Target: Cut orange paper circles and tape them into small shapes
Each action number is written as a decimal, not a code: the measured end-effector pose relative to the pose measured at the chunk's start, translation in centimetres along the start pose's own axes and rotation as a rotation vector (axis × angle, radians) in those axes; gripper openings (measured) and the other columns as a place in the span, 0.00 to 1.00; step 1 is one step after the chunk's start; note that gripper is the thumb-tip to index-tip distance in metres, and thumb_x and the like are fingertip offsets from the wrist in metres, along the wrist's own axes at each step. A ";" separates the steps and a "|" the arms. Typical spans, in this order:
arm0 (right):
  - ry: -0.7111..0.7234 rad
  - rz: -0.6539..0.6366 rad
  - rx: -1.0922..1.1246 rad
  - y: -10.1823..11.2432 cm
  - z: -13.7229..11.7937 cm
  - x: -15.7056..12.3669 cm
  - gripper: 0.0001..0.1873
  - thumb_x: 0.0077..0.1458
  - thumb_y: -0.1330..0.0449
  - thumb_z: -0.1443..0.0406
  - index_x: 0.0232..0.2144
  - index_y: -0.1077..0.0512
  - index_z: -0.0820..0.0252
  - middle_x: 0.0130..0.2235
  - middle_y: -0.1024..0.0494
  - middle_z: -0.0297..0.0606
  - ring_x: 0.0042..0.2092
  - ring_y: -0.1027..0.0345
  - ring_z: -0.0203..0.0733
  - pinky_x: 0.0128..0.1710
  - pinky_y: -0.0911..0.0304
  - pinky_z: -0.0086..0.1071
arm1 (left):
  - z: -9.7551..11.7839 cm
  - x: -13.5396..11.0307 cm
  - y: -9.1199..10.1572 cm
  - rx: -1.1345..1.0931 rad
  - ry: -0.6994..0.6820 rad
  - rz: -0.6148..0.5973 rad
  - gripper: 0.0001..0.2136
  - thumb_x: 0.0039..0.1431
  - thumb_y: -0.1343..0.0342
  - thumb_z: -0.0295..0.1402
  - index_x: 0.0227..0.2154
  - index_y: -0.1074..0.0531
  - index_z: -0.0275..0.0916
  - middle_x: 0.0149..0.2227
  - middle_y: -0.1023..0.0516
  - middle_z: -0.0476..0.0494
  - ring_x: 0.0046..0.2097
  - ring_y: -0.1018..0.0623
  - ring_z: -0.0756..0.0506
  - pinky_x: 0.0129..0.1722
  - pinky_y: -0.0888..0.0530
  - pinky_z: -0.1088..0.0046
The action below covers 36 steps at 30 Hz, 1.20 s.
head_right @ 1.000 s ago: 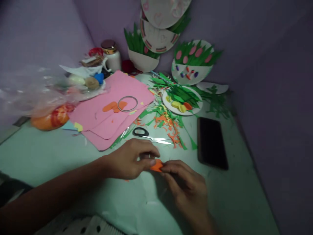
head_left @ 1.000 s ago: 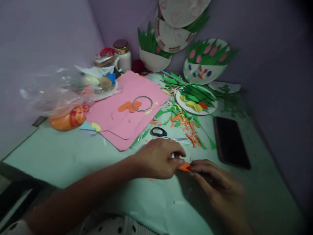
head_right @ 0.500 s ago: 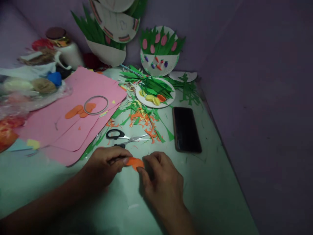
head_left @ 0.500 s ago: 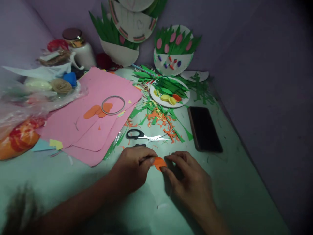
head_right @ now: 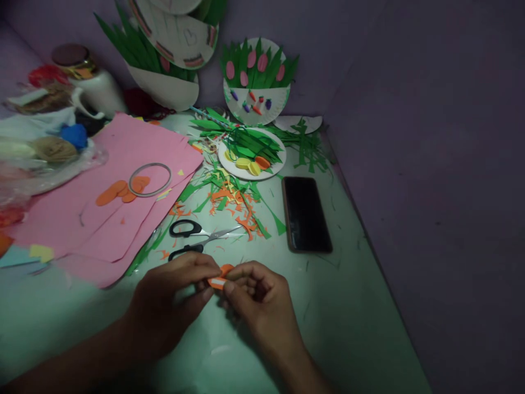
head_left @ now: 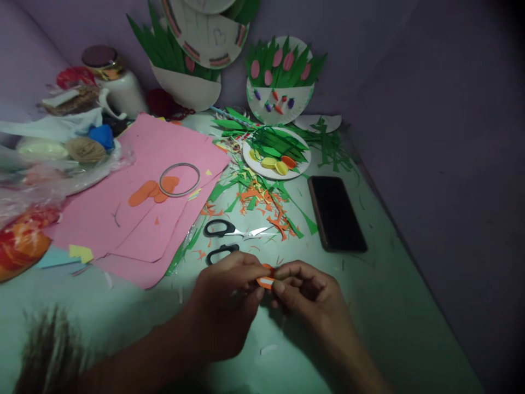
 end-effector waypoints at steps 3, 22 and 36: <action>-0.006 0.031 0.024 0.3 0.2 0.1 0.10 0.41 0.33 0.61 0.25 0.27 0.61 0.18 0.27 0.32 0.20 0.34 0.32 0.17 0.40 0.23 | -0.9 0.2 0.2 -0.154 0.085 0.047 0.11 0.49 0.46 0.23 0.36 0.27 0.39 0.33 0.25 0.49 0.31 0.25 0.51 0.30 0.28 0.78; 0.386 0.129 -0.530 1.3 -2.6 -1.0 0.02 0.46 0.37 0.66 0.27 0.25 0.57 0.25 0.23 0.35 0.25 0.31 0.38 0.24 0.36 0.30 | -0.9 0.6 -0.3 0.036 -0.040 -0.016 0.06 0.56 0.49 0.25 0.27 0.28 0.38 0.27 0.26 0.49 0.30 0.27 0.51 0.31 0.33 0.78; -0.040 -0.064 0.023 -0.7 -0.9 0.1 0.11 0.42 0.33 0.59 0.26 0.26 0.60 0.19 0.27 0.32 0.21 0.36 0.33 0.21 0.40 0.27 | 0.7 0.0 0.8 0.031 -0.193 0.065 0.09 0.55 0.50 0.22 0.28 0.26 0.38 0.27 0.25 0.48 0.31 0.27 0.52 0.32 0.32 0.79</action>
Point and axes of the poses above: each hand's wrist, its own x-axis towards the middle knuckle, its own y-axis out of the back of the hand, z = x × y, the point moved 6 cm from there along x, towards the middle knuckle
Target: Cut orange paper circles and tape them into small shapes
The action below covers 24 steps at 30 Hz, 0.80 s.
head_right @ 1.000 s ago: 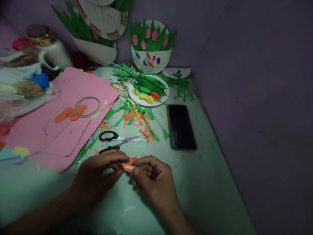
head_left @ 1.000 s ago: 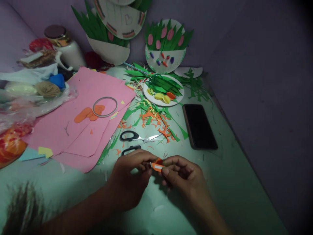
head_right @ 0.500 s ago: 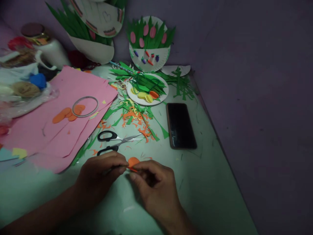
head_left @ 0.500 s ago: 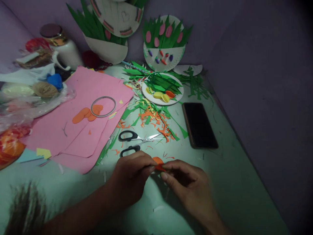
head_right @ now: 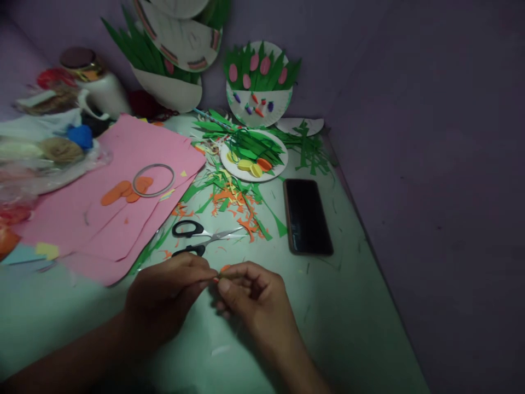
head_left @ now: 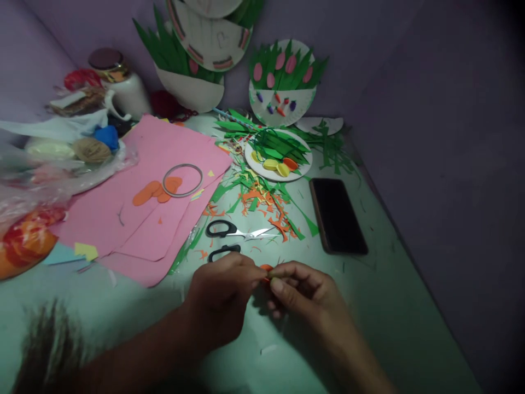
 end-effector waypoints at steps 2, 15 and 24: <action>-0.003 -0.022 0.015 -0.1 -0.3 0.4 0.10 0.40 0.32 0.61 0.25 0.26 0.60 0.19 0.27 0.32 0.22 0.35 0.33 0.24 0.39 0.27 | 0.0 0.0 0.4 -0.012 0.036 0.052 0.08 0.52 0.48 0.21 0.29 0.25 0.37 0.28 0.25 0.47 0.31 0.26 0.51 0.32 0.32 0.79; 0.206 -0.064 -0.425 -2.6 -3.9 1.8 0.04 0.38 0.38 0.66 0.21 0.28 0.62 0.18 0.29 0.31 0.22 0.39 0.33 0.23 0.45 0.28 | -3.4 -0.5 1.2 -0.449 0.600 -0.056 0.06 0.42 0.45 0.31 0.20 0.29 0.33 0.17 0.36 0.54 0.20 0.40 0.55 0.19 0.44 0.79; 0.360 -0.052 -0.589 -2.8 -3.7 1.4 0.03 0.43 0.42 0.69 0.22 0.28 0.61 0.19 0.30 0.31 0.21 0.39 0.32 0.20 0.43 0.26 | -3.5 -0.5 1.1 -0.420 0.598 -0.077 0.06 0.40 0.46 0.31 0.20 0.29 0.33 0.16 0.36 0.54 0.21 0.39 0.54 0.20 0.43 0.78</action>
Point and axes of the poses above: each hand's wrist, its own x-axis towards the middle knuckle, its own y-axis out of the back of the hand, z = x × y, the point moved 6 cm from there along x, towards the middle knuckle
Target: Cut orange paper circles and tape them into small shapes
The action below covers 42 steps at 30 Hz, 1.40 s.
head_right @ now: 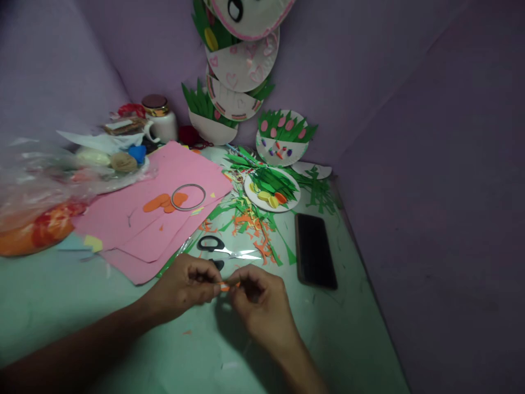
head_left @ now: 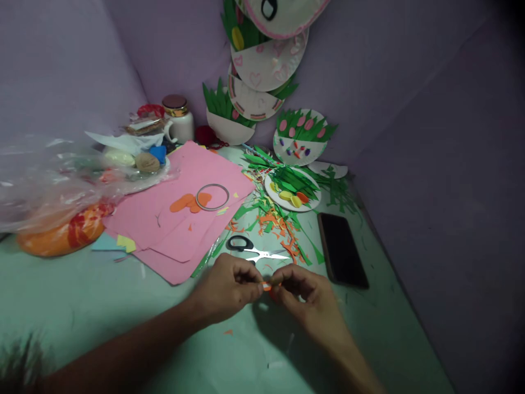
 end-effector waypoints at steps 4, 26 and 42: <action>0.239 0.130 -0.152 0.6 -1.4 -0.6 0.04 0.48 0.42 0.70 0.29 0.27 0.61 0.29 0.25 0.38 0.28 0.32 0.36 0.24 0.36 0.27 | -0.2 0.2 0.4 0.045 0.005 0.046 0.07 0.41 0.46 0.32 0.20 0.28 0.33 0.16 0.37 0.53 0.21 0.40 0.53 0.20 0.44 0.77; 0.385 0.182 -0.350 -0.7 -2.3 -2.0 0.06 0.48 0.43 0.71 0.28 0.25 0.62 0.24 0.22 0.36 0.21 0.32 0.33 0.20 0.37 0.25 | 2.6 -1.4 -0.1 0.542 -0.532 0.238 0.07 0.44 0.51 0.21 0.18 0.29 0.35 0.18 0.33 0.51 0.23 0.35 0.53 0.23 0.40 0.77; 0.265 0.149 -0.303 -0.4 -1.8 -1.5 0.07 0.49 0.43 0.68 0.26 0.24 0.61 0.22 0.24 0.34 0.20 0.35 0.33 0.20 0.40 0.26 | 2.6 -1.1 -0.3 0.577 -0.473 0.164 0.08 0.46 0.51 0.21 0.21 0.28 0.35 0.21 0.31 0.49 0.25 0.32 0.52 0.25 0.38 0.76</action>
Point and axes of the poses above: each hand's wrist, its own x-axis towards the middle knuckle, its own y-axis out of the back of the hand, z = x × y, the point moved 6 cm from there along x, towards the middle knuckle
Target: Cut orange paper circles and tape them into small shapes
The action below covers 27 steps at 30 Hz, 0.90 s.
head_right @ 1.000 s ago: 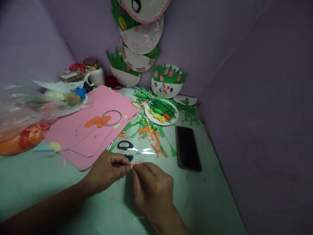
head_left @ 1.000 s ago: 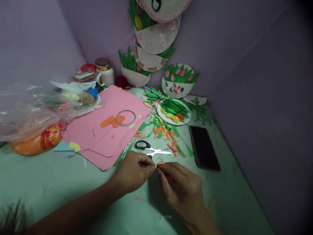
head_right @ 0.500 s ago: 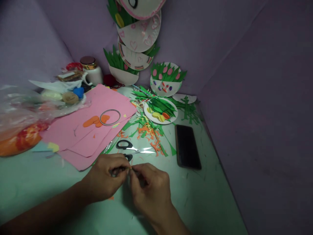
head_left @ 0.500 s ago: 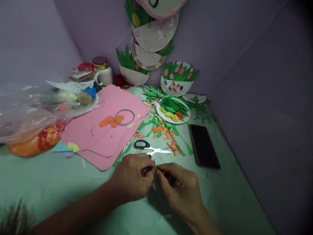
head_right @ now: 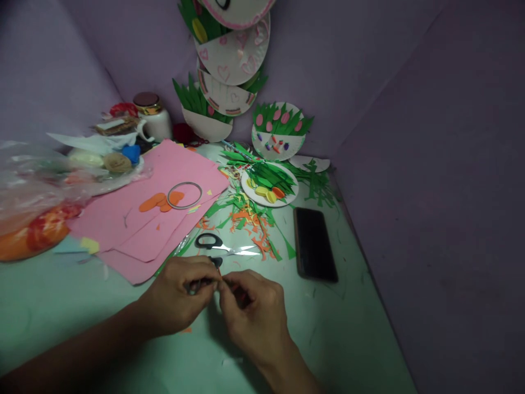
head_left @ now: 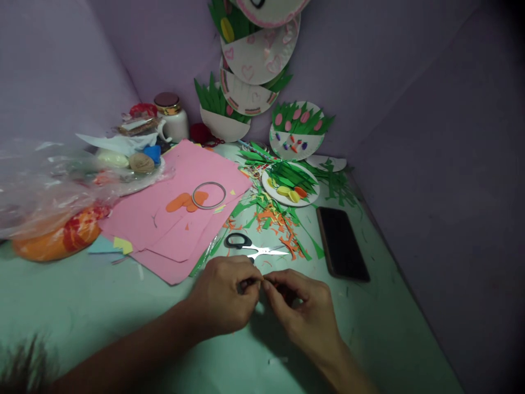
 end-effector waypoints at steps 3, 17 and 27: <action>-0.024 -0.009 0.005 0.0 0.3 0.0 0.08 0.49 0.44 0.68 0.25 0.24 0.61 0.21 0.25 0.34 0.20 0.35 0.34 0.20 0.40 0.26 | 0.1 -0.1 -0.1 -0.001 -0.008 -0.010 0.08 0.47 0.50 0.21 0.21 0.28 0.35 0.20 0.31 0.49 0.24 0.32 0.52 0.25 0.38 0.76; -0.164 0.035 0.050 1.7 1.3 0.5 0.08 0.47 0.45 0.66 0.20 0.30 0.60 0.17 0.30 0.31 0.18 0.38 0.33 0.16 0.43 0.25 | -1.0 0.1 0.3 -0.164 0.231 -0.047 0.06 0.43 0.50 0.24 0.20 0.28 0.36 0.19 0.33 0.51 0.23 0.36 0.53 0.22 0.40 0.77; -0.032 -0.503 0.056 5.1 2.0 -4.9 0.12 0.43 0.40 0.75 0.27 0.26 0.52 0.25 0.23 0.32 0.24 0.29 0.37 0.21 0.33 0.25 | -2.4 -0.2 -1.1 -0.569 0.582 -0.207 0.07 0.38 0.45 0.34 0.19 0.31 0.35 0.15 0.37 0.54 0.19 0.39 0.54 0.18 0.44 0.79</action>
Point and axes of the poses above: each hand's wrist, its own x-axis towards the middle knuckle, its own y-axis out of the back of the hand, z = x × y, the point moved 6 cm from there along x, towards the middle knuckle
